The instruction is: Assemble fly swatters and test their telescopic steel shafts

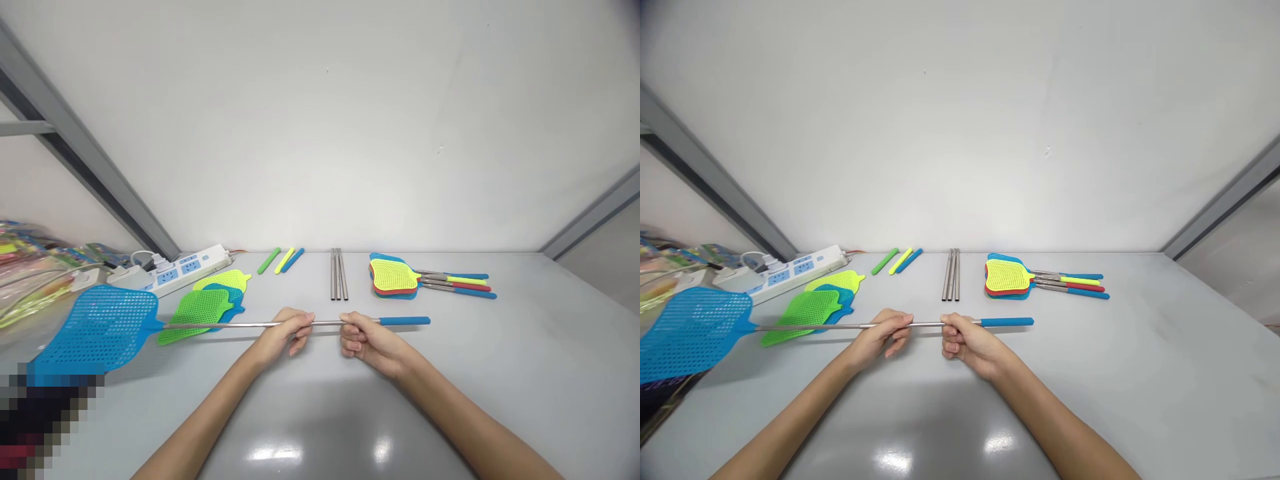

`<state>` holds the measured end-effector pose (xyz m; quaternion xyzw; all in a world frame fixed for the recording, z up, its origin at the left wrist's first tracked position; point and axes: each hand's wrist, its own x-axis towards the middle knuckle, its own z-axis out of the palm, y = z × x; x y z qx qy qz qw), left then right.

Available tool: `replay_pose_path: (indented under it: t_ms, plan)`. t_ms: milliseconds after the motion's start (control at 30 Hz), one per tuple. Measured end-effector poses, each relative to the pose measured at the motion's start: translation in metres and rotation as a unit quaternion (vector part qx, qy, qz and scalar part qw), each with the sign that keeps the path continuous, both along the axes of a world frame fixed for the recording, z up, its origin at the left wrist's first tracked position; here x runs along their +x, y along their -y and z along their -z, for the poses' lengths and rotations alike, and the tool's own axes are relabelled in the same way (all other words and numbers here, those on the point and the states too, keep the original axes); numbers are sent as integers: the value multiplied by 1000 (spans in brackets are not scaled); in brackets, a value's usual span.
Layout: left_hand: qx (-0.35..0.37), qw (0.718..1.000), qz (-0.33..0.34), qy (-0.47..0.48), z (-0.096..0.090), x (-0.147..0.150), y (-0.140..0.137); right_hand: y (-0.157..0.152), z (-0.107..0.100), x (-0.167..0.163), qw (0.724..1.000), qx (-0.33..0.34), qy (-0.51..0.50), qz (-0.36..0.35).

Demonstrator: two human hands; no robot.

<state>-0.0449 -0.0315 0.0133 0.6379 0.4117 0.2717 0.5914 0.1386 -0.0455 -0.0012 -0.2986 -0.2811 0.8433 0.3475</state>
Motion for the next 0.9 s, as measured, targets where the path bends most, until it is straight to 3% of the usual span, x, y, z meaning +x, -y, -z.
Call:
replay_pose_path:
  t_ms: [267,500,900]
  plan:
    - [1,1000,5,1,0,-2,0,0,2,0,1000,6,3,1]
    - [-11,999,-46,14,14,-1,0,1,5,-4,1000,3,-6,-25]
    - [78,994,-48,-62,10,4,3,4,6,-8,999,2,-29,-27]
